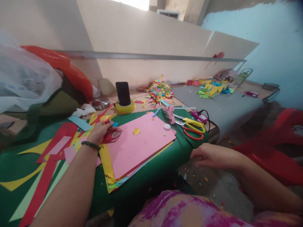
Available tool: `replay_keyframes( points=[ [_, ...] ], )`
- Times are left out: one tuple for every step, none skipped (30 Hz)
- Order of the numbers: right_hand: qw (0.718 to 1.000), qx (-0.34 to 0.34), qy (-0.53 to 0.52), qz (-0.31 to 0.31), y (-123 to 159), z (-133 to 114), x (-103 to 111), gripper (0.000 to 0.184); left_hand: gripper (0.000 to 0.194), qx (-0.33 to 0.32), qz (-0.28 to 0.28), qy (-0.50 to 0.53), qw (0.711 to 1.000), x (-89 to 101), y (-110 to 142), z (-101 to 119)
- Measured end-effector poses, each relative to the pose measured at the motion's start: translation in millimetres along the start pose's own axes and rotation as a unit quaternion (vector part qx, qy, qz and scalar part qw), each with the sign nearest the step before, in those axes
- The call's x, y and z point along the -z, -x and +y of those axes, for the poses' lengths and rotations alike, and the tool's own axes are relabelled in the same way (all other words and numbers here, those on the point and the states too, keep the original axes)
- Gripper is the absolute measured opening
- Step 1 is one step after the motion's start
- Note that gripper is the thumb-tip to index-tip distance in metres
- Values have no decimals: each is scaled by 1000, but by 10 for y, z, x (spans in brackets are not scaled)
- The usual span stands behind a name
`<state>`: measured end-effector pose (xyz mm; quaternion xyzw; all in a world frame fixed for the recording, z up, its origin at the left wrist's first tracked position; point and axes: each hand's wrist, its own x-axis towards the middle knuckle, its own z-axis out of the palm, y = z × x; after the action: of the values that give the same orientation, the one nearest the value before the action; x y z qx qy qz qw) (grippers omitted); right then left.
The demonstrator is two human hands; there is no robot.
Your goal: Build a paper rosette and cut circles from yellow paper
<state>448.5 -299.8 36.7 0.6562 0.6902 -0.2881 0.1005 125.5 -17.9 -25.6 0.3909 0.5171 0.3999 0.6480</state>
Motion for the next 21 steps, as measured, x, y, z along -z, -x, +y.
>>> replay_keyframes(
  points=[
    [1000,-1,-4,24,-24,3,-11,26,13,-2,6,-9,1000,-6,5,1],
    [998,8,-2,58,-73,-4,-19,26,14,-4,15,-20,1000,-15,14,1],
    [995,24,5,96,-143,-21,-22,26,14,-8,22,-31,999,-24,25,2],
    [990,44,16,136,-230,-48,-23,26,15,-13,24,-35,999,-32,39,2],
    [982,65,29,174,-332,-86,-20,27,15,-19,24,-38,999,-39,52,2],
    [975,79,43,204,-445,-131,-16,29,15,-24,23,-41,999,-44,64,2],
    [969,84,64,225,-564,-181,-9,32,16,-28,22,-42,998,-47,75,4],
    [965,78,88,235,-685,-234,-1,35,16,-28,21,-42,998,-50,85,8],
    [963,66,117,232,-801,-285,9,37,15,-25,20,-41,999,-52,94,14],
    [963,54,146,218,-908,-332,20,37,15,-21,21,-39,999,-54,102,22],
    [963,43,173,203,-1000,-370,31,36,15,-16,21,-39,999,-58,110,31],
    [962,34,194,188,-1071,-397,40,34,15,-12,20,-38,999,-62,117,40],
    [961,29,209,179,-1115,-413,45,32,15,-10,20,-38,999,-67,124,49],
    [959,26,217,179,-1127,-417,45,30,15,-9,20,-38,999,-71,131,55],
    [959,25,217,182,-1104,-409,39,28,15,-8,20,-38,999,-75,135,59],
    [960,23,211,185,-1044,-389,26,27,15,-8,19,-37,999,-78,138,59],
    [963,20,199,183,-948,-361,7,27,15,-8,19,-37,999,-80,137,57],
    [967,17,183,177,-820,-324,-18,26,15,-10,19,-37,999,-79,132,52],
    [973,11,162,163,-668,-281,-47,26,15,-12,19,-37,999,-76,123,44],
    [980,10,137,146,-501,-234,-80,26,15,-15,21,-36,999,-71,111,35],
    [987,7,108,123,-333,-185,-115,26,16,-17,22,-37,999,-63,95,25]
  ],
)
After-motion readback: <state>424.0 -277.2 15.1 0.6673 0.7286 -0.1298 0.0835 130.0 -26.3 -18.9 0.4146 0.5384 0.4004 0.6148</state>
